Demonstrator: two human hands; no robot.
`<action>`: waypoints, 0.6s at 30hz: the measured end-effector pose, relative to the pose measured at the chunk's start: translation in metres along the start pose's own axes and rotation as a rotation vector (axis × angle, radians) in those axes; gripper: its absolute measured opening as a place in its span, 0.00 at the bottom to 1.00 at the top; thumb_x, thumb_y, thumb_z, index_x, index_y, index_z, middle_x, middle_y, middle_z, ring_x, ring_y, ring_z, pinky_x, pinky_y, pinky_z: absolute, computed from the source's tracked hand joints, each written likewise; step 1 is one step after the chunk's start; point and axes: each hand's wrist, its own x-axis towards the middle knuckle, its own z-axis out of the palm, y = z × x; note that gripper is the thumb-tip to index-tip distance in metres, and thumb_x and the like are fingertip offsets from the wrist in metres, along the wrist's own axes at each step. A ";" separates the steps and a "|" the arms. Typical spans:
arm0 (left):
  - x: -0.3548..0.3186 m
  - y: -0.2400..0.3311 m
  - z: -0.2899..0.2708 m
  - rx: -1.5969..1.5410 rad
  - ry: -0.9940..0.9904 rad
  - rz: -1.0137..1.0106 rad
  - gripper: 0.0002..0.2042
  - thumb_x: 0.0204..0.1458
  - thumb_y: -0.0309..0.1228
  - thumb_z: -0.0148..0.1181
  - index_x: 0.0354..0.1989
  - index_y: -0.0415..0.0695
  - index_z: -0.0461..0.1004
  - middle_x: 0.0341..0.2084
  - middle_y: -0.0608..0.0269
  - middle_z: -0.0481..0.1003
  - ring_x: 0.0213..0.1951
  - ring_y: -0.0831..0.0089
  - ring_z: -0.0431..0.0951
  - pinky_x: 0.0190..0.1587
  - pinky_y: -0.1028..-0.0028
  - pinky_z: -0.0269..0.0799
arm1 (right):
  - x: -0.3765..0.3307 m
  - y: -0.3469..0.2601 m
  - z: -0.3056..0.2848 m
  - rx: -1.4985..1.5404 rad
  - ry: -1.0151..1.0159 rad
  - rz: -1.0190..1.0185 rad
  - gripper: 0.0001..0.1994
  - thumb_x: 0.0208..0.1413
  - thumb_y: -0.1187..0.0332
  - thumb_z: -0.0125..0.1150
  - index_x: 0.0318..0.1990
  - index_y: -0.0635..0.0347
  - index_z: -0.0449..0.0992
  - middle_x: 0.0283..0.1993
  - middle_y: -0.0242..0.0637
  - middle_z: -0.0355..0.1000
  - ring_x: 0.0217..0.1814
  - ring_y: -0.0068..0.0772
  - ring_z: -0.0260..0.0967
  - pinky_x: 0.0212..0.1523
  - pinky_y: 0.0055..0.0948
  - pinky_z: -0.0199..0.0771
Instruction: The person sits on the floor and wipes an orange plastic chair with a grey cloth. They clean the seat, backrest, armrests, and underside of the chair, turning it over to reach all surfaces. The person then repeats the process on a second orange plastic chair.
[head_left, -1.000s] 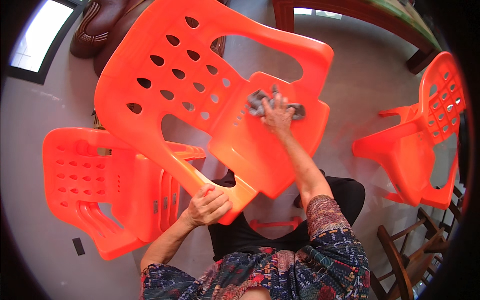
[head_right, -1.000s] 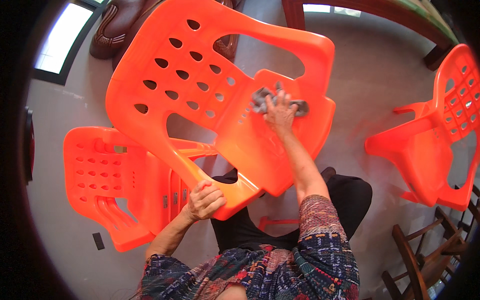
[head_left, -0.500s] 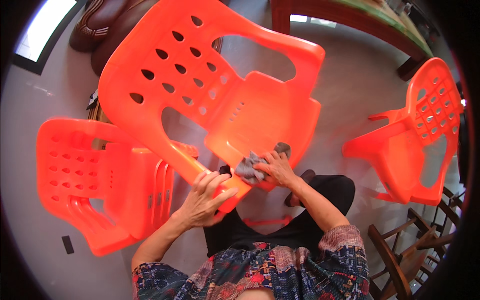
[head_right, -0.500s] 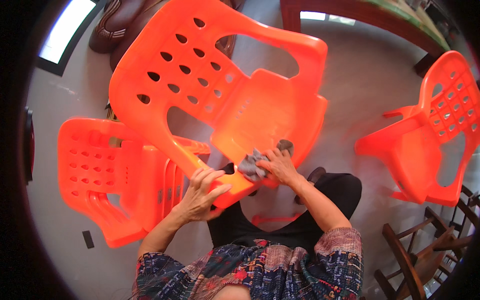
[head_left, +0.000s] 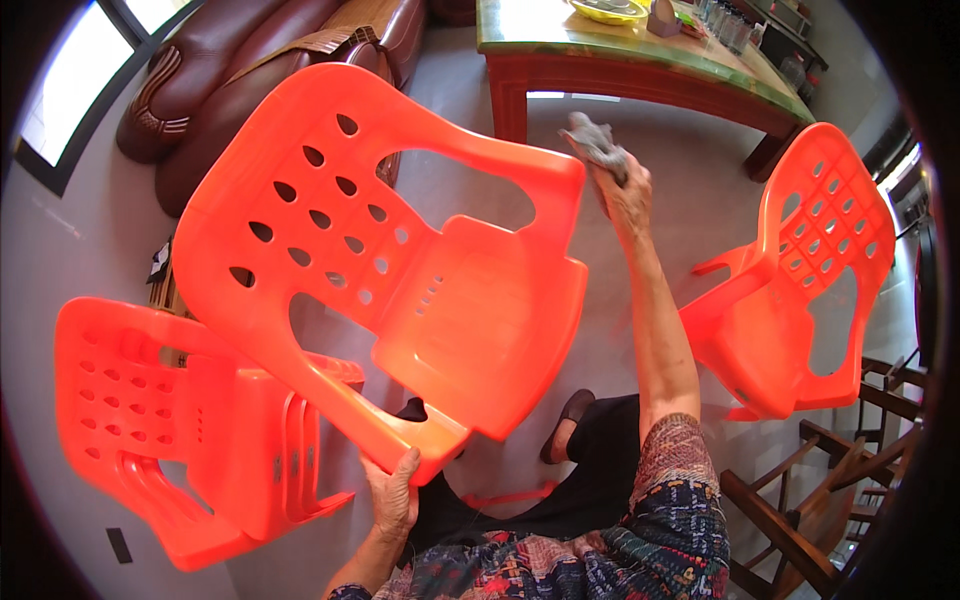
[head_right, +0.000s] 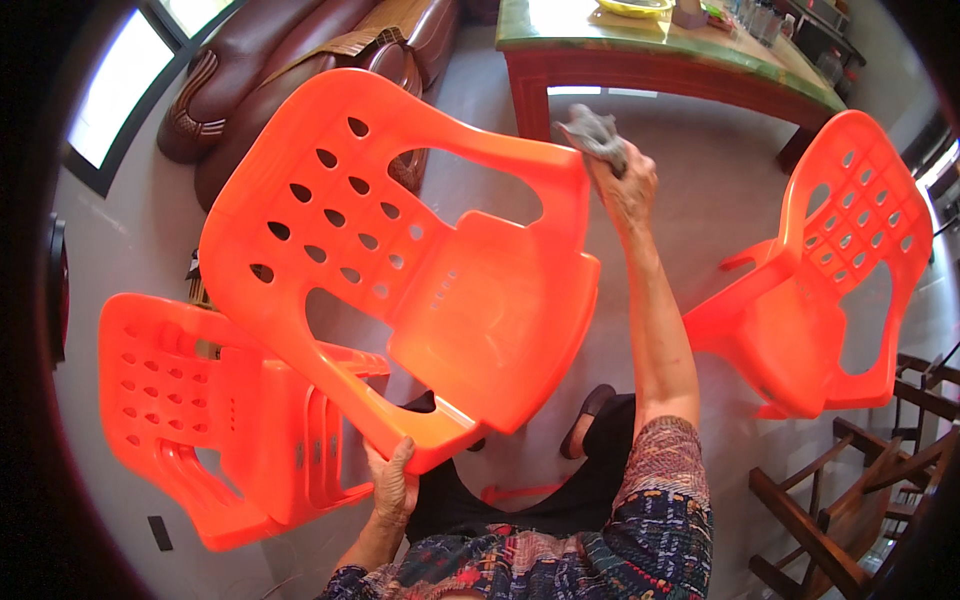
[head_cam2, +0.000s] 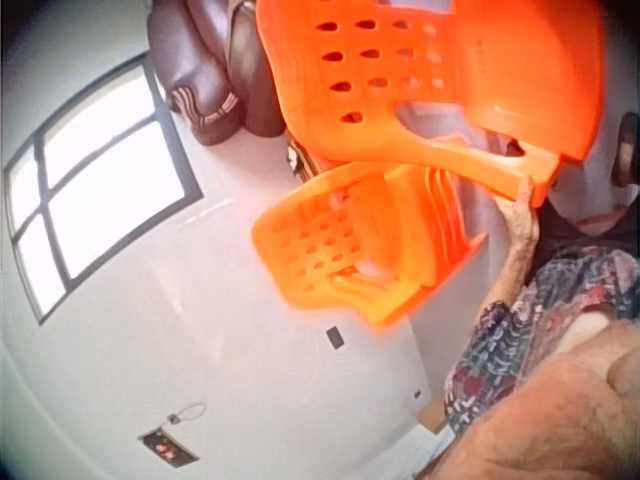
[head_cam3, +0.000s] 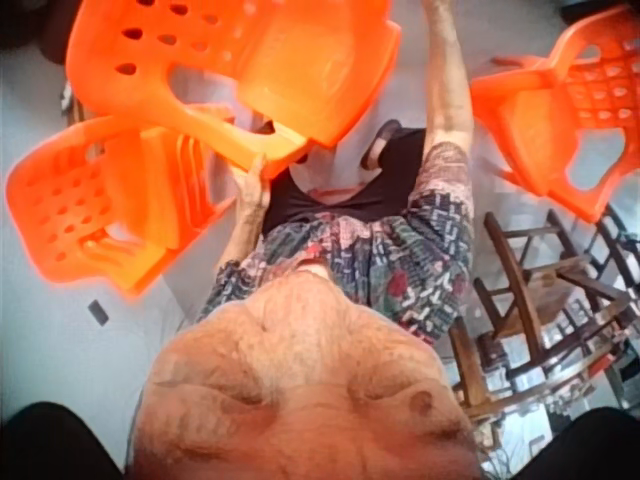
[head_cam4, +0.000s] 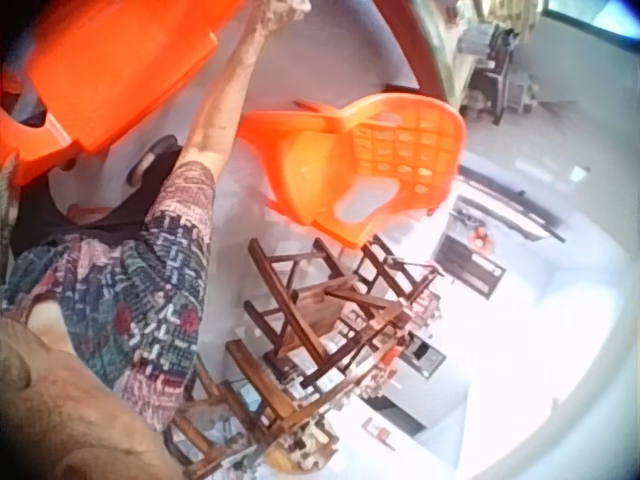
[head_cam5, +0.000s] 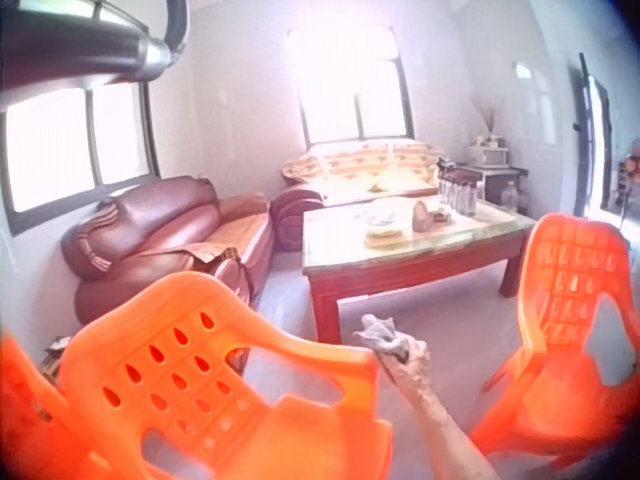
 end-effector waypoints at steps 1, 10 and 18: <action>0.005 -0.001 0.001 -0.097 -0.039 -0.043 0.35 0.47 0.19 0.62 0.63 0.45 0.52 0.50 0.61 0.65 0.51 0.71 0.67 0.56 0.69 0.65 | 0.014 -0.020 -0.001 0.020 -0.204 0.060 0.26 0.43 0.54 0.67 0.49 0.59 0.73 0.46 0.51 0.69 0.51 0.49 0.68 0.49 0.41 0.69; 0.008 -0.010 0.002 -0.266 -0.032 -0.026 0.34 0.45 0.18 0.60 0.62 0.48 0.54 0.50 0.59 0.66 0.52 0.68 0.68 0.57 0.64 0.66 | 0.024 0.002 0.033 0.100 -0.387 0.176 0.26 0.31 0.61 0.71 0.43 0.58 0.74 0.36 0.38 0.76 0.32 0.33 0.74 0.34 0.31 0.73; 0.016 0.019 -0.019 -0.423 -0.133 0.021 0.35 0.48 0.26 0.54 0.67 0.45 0.49 0.61 0.48 0.60 0.61 0.53 0.61 0.62 0.52 0.60 | 0.015 -0.064 0.005 -0.113 -0.287 0.013 0.26 0.29 0.58 0.68 0.40 0.61 0.75 0.38 0.47 0.75 0.42 0.44 0.73 0.43 0.37 0.71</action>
